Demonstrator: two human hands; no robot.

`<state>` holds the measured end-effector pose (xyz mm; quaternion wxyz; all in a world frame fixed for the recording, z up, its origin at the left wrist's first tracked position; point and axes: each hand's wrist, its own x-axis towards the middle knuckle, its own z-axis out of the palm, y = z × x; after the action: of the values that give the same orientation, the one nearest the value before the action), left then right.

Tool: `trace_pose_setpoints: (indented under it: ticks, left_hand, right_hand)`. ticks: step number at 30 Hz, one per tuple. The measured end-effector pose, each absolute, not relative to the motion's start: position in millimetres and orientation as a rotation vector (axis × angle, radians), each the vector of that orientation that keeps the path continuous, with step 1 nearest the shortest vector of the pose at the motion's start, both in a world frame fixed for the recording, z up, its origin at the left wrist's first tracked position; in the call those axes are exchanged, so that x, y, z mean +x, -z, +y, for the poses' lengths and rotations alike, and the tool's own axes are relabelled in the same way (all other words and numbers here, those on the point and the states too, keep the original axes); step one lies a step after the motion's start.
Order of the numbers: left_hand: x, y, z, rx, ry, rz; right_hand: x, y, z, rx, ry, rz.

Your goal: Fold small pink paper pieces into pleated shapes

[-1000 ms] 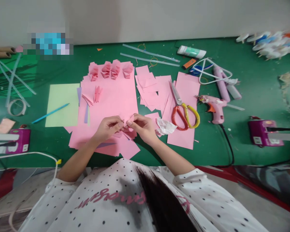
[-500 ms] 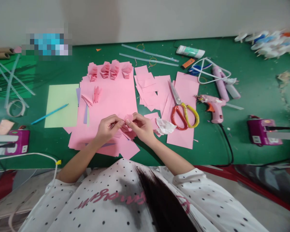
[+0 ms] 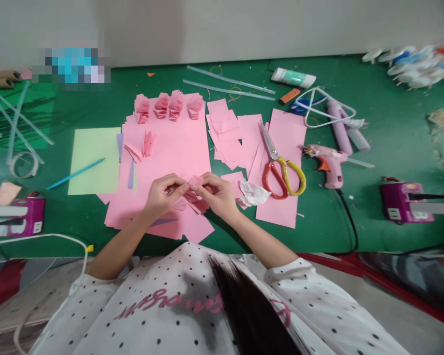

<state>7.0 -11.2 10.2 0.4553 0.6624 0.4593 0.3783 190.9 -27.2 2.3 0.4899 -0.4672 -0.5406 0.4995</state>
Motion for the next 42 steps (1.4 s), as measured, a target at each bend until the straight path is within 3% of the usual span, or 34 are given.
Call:
trace_pose_setpoints:
  ticks: [42]
  left_hand:
    - [8.4, -8.7, -13.0, 1.746, -0.859, 1.058]
  right_hand:
    - [189.1, -6.0, -28.6, -1.152, -1.403, -1.116]
